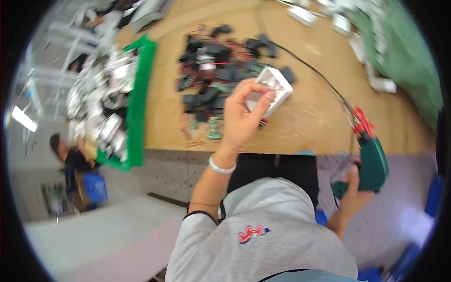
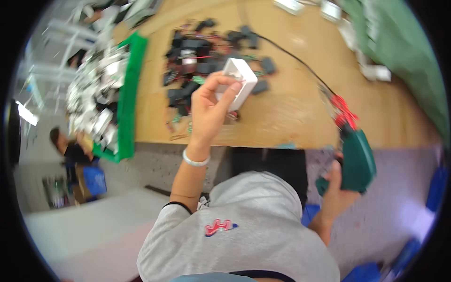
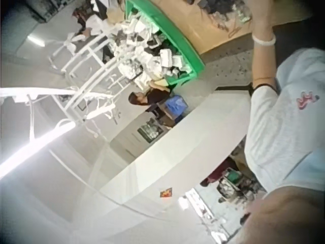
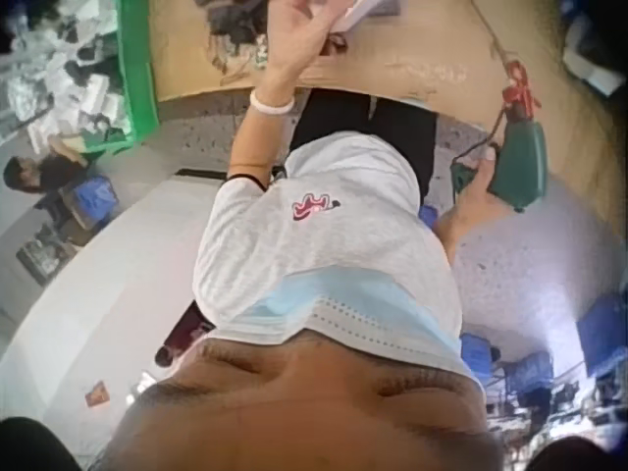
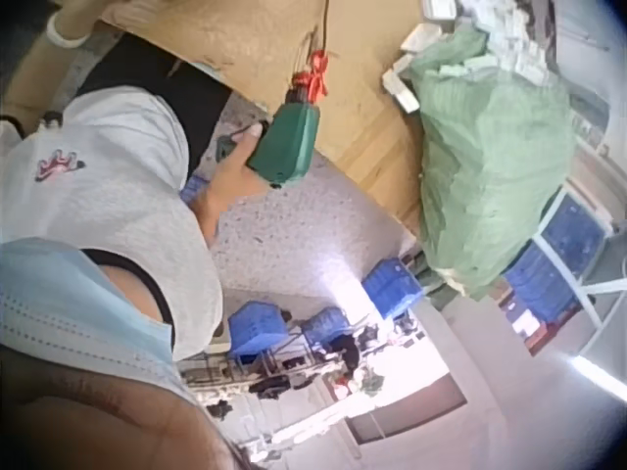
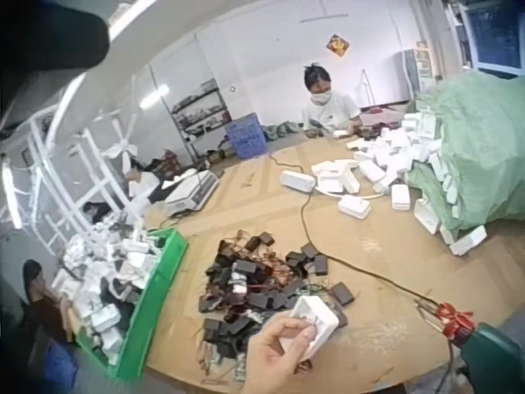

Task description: Assembling electronic components into plastic housings using a glue gun.

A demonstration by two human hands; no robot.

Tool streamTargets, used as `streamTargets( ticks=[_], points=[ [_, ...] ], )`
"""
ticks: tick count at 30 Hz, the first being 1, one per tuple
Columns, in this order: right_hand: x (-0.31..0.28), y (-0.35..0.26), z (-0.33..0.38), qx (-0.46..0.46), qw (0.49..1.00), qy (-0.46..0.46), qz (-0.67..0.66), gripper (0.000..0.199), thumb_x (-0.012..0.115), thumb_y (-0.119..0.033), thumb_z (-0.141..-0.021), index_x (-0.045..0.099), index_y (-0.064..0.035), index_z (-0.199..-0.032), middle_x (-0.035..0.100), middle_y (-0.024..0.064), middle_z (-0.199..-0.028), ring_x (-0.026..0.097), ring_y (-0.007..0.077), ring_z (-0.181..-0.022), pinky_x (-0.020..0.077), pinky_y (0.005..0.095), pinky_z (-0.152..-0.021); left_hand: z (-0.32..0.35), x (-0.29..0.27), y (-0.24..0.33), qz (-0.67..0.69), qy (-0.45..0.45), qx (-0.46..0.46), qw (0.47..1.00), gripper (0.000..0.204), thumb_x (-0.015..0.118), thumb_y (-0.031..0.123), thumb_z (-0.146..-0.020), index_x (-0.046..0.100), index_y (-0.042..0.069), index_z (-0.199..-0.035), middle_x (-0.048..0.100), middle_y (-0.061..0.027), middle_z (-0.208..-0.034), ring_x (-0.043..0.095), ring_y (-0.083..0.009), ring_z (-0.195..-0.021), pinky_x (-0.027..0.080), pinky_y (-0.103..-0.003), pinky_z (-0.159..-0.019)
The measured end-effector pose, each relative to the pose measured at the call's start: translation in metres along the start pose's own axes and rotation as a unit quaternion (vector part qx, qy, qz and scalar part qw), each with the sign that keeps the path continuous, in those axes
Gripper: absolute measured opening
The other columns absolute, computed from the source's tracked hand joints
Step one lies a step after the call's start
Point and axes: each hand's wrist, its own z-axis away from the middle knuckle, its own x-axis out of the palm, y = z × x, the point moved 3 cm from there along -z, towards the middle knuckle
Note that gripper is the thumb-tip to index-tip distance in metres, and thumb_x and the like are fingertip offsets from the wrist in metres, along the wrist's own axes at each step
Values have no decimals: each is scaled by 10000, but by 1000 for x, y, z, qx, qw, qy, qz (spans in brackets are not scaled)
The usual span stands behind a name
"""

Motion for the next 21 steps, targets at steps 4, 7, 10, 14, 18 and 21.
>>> streamTargets(
  ticks=[4, 7, 10, 14, 18, 21],
  points=[
    [0, -1, 1, 13, 1000, -3, -9, 220, 650, -58, -963, 687, 22, -1164, 695, 40, -987, 514, 52, -653, 423, 226, -603, -9, -98, 19, 178, 117, -75, 974, 132, 637, 72, -1016, 689, -1, -1113, 707, -22, -1020, 646, -69, -877, 519, -235, -790],
    [0, -1, -3, 12, 1000, -14, -20, 245, 650, -34, -953, 671, 41, -1186, 707, 68, -1003, 515, 62, -619, 437, 232, -613, -35, -204, 49, 94, 236, -10, 967, 161, 613, 100, -1035, 695, -2, -1129, 723, -46, -1033, 675, -102, -870, 537, -255, -765],
    [7, -8, -5, -32, 998, 0, -52, 235, 636, -31, -961, 674, 37, -1182, 697, 65, -979, 505, 63, -608, 429, 233, -598, -74, -331, 75, -84, 343, 58, 934, 212, 660, 171, -998, 721, 15, -1128, 739, -64, -997, 686, -134, -828, 545, -274, -732],
    [8, -7, -1, -2, 999, 5, -39, 220, 647, -53, -969, 685, 37, -1167, 681, 52, -930, 506, 60, -611, 417, 231, -583, -117, -512, 97, -594, 407, 55, 692, 583, 738, 492, -870, 716, 17, -1206, 740, -228, -1108, 720, -359, -997, 548, -449, -896],
    [9, -22, 3, -24, 999, 27, -14, 167, 689, -54, -947, 712, 17, -1096, 598, -7, -711, 514, 59, -598, 405, 232, -563, -131, -515, 62, -752, 400, 47, 522, 721, 702, 598, -862, 682, 11, -1281, 712, -260, -1173, 658, -444, -1119, 483, -517, -1008],
    [3, -16, -4, 29, 995, 86, -40, 139, 683, -42, -939, 707, 13, -1064, 613, -2, -709, 551, 65, -582, 413, 229, -553, -122, -363, 62, -713, 344, 235, 565, 479, 738, 354, -928, 666, -26, -1211, 683, -233, -1183, 626, -394, -1120, 476, -494, -987]
  ],
)
